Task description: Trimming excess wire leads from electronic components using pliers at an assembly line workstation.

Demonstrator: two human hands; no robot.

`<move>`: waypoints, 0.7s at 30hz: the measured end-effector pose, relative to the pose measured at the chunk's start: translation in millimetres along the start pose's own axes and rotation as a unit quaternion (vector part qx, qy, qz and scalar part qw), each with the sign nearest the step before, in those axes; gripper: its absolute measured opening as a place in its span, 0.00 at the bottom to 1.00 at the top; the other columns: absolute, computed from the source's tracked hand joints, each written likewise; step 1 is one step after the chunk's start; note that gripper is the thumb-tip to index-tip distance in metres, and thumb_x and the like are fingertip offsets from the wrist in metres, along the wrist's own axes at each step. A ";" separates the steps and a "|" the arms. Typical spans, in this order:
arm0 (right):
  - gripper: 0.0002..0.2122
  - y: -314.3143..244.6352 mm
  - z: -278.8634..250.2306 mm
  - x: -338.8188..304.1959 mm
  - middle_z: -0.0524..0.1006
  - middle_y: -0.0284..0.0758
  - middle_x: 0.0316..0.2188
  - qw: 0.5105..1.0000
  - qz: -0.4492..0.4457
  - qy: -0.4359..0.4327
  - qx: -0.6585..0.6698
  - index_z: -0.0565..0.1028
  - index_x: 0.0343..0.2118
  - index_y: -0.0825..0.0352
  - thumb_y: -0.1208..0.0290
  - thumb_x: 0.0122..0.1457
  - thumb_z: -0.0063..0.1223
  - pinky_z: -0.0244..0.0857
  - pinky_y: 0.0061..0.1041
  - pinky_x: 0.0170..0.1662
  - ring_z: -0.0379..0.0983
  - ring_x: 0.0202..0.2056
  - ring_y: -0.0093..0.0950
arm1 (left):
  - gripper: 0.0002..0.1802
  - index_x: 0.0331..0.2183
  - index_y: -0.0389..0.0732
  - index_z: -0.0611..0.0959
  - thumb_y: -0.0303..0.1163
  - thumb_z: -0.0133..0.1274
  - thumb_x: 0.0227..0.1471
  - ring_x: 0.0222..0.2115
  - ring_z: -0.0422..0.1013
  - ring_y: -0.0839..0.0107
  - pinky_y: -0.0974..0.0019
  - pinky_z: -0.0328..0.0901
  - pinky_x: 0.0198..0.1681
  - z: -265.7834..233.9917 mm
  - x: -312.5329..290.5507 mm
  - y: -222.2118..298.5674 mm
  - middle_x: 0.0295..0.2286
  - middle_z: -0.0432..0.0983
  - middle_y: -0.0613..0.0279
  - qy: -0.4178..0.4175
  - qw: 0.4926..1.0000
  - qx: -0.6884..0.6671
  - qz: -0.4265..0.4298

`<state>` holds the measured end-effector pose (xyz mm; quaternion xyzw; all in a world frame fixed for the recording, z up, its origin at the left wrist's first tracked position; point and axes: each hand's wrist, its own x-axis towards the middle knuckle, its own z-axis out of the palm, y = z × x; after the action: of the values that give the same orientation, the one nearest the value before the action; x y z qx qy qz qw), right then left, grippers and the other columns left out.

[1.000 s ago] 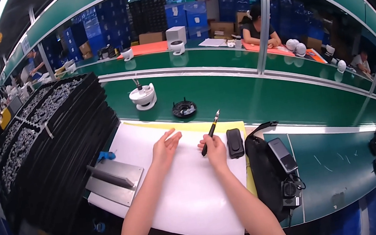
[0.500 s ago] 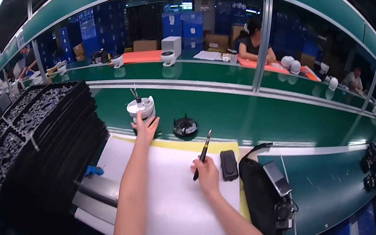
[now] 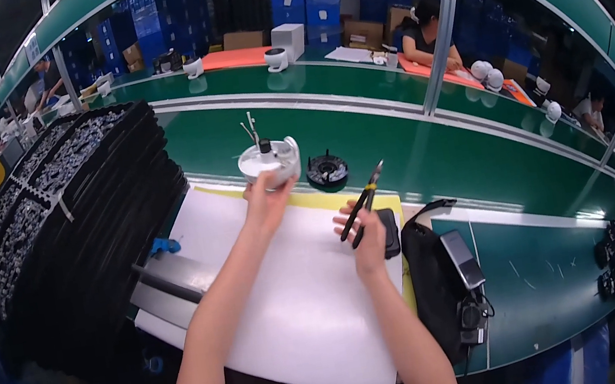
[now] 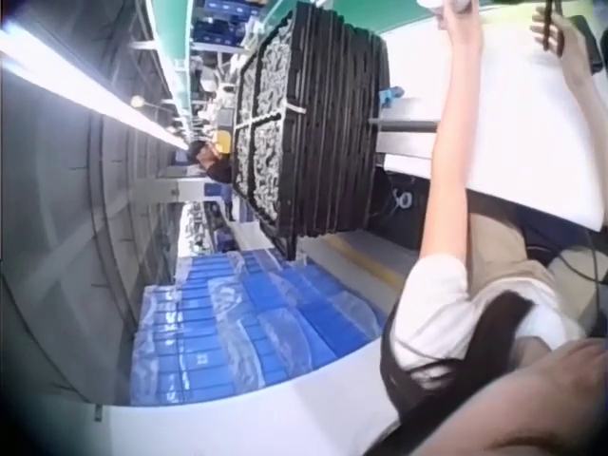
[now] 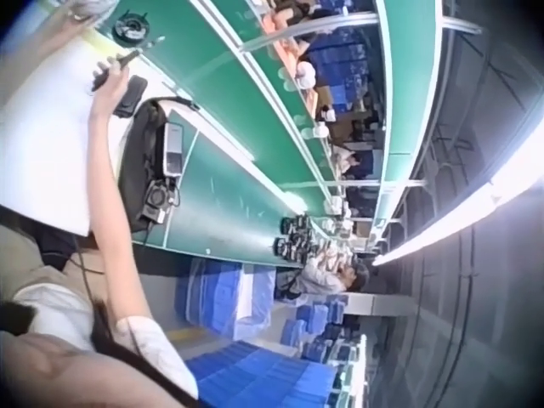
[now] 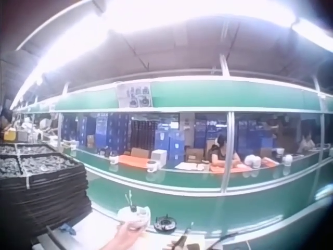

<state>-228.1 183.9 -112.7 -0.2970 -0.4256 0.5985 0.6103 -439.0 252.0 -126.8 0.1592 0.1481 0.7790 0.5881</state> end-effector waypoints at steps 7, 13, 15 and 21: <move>0.23 -116.0 -5.1 -46.8 0.73 0.36 0.33 0.981 0.020 -0.105 -0.162 0.67 0.44 0.75 0.58 0.53 0.44 0.65 0.20 0.37 0.72 0.33 0.24 | 0.30 0.48 0.37 0.50 0.18 0.46 0.47 0.52 0.58 0.52 0.51 0.59 0.56 63.1 -197.6 -12.8 0.51 0.51 0.45 0.091 0.984 0.080 -0.133; 0.25 -178.2 -1.1 -56.5 0.73 0.33 0.27 0.792 -0.012 -0.232 -0.564 0.71 0.40 0.75 0.69 0.37 0.64 0.65 0.18 0.34 0.68 0.29 0.19 | 0.40 0.52 0.38 0.41 0.22 0.51 0.48 0.39 0.71 0.59 0.61 0.67 0.46 45.9 -243.6 31.7 0.45 0.63 0.42 -0.005 0.924 0.282 -0.258; 0.25 -192.0 -2.4 -41.1 0.73 0.37 0.27 0.705 -0.044 -0.312 -0.635 0.72 0.39 0.73 0.67 0.35 0.64 0.66 0.21 0.36 0.70 0.29 0.24 | 0.37 0.54 0.33 0.52 0.32 0.54 0.50 0.29 0.75 0.68 0.68 0.69 0.35 47.5 -244.8 63.6 0.29 0.77 0.49 -0.056 0.834 0.472 -0.281; 0.26 -207.8 34.4 -8.9 0.73 0.40 0.33 0.570 -0.100 -0.406 -0.707 0.72 0.40 0.71 0.67 0.35 0.64 0.66 0.27 0.39 0.71 0.33 0.35 | 0.18 0.40 0.31 0.76 0.32 0.55 0.49 0.22 0.73 0.78 0.77 0.67 0.29 71.2 -200.2 90.0 0.22 0.77 0.56 -0.034 0.672 0.739 -0.033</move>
<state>-158.3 147.8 83.0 -0.3152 -0.9434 0.1000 0.0244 -435.6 38.4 -39.5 0.5630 0.6603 0.3895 0.3088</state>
